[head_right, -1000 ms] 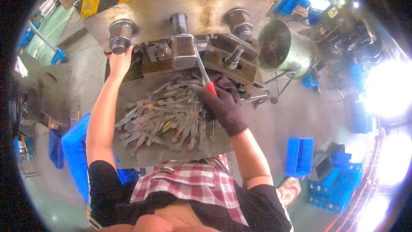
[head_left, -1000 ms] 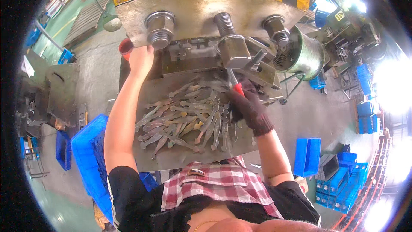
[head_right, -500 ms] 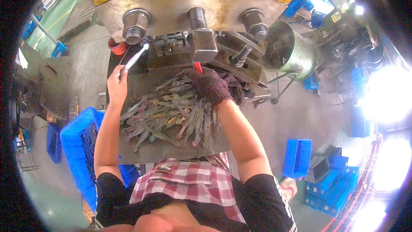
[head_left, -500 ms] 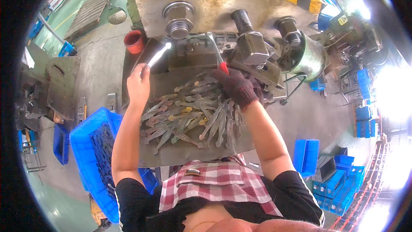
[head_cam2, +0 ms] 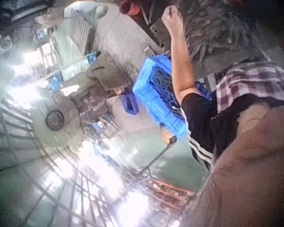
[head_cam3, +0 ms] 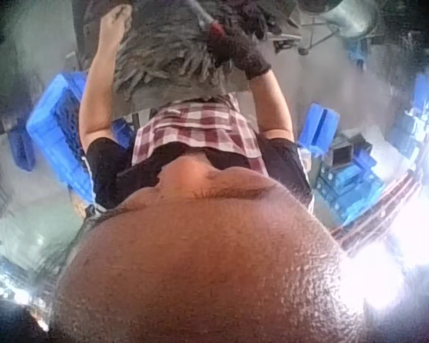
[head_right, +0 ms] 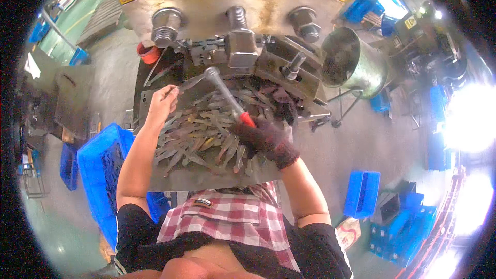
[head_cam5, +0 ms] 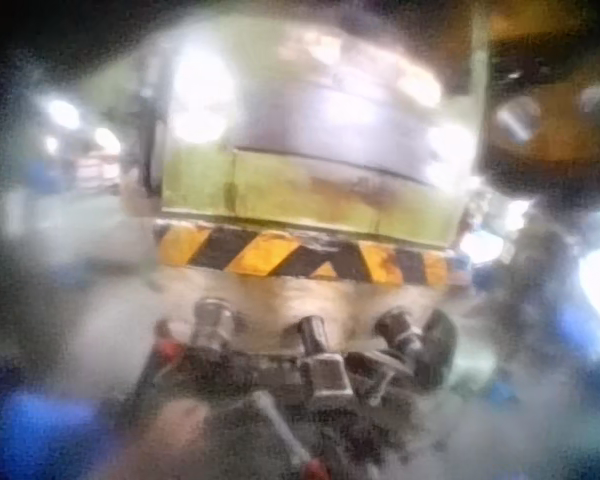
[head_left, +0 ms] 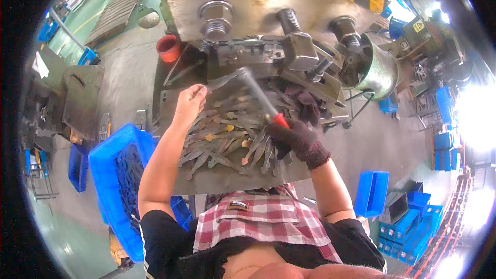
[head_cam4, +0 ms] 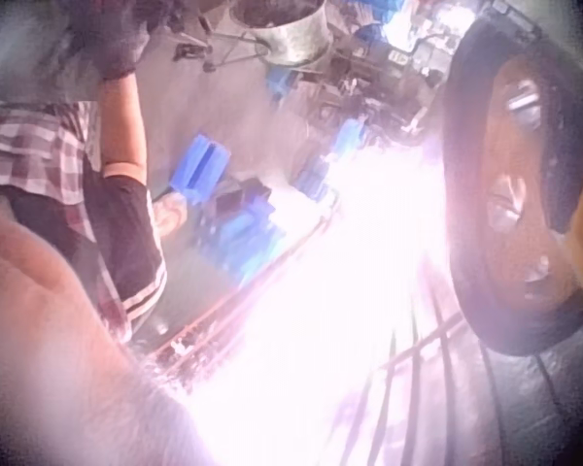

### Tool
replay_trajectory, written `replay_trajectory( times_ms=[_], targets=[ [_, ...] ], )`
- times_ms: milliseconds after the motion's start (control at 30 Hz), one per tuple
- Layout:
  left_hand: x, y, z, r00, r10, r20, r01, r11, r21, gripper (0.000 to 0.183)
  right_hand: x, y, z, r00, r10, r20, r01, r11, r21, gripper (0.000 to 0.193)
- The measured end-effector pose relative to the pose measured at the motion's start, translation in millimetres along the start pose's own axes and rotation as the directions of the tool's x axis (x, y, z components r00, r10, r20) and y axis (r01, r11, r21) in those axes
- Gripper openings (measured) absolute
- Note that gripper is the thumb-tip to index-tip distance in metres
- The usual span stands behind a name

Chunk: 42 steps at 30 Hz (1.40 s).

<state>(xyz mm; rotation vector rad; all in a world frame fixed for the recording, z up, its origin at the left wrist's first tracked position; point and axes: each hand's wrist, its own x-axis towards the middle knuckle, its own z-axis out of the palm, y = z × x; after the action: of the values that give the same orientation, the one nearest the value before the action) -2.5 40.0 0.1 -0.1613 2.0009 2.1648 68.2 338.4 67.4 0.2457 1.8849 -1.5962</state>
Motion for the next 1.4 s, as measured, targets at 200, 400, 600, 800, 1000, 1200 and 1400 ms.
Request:
replay_trajectory(
  times_ms=[200,400,600,800,1000,1200,1400],
  targets=[
    [10,16,13,0.987,-0.061,0.15,0.064,0.998,-0.018,0.015,11,12,7,0.998,-0.001,0.055,0.004,0.998,-0.066,0.041],
    [29,-21,5,0.943,0.294,0.154,-0.326,0.735,0.595,0.031,-8,13,-5,0.985,-0.058,-0.161,0.054,0.998,-0.031,0.039],
    [50,-37,-3,0.869,0.244,0.43,-0.494,0.404,0.77,0.039,-14,21,-10,0.976,-0.112,-0.188,0.116,0.993,0.013,0.036],
    [39,-20,-30,0.883,0.286,0.371,-0.427,0.167,0.888,0.022,-4,22,-6,0.974,-0.062,-0.217,0.056,0.998,-0.03,0.036],
    [14,19,-21,0.946,0.167,0.278,-0.304,0.157,0.94,0.015,2,20,-7,0.977,-0.054,-0.207,0.059,0.998,0.015,0.039],
    [44,51,-7,0.799,0.51,0.318,-0.466,0.19,0.864,0.012,-6,14,-12,0.965,-0.08,-0.249,0.113,0.986,0.122,0.04],
    [129,40,24,0.57,0.75,0.335,-0.524,0.018,0.852,0.016,3,10,-13,0.965,-0.045,-0.26,0.076,0.991,0.111,0.039]
  ],
)
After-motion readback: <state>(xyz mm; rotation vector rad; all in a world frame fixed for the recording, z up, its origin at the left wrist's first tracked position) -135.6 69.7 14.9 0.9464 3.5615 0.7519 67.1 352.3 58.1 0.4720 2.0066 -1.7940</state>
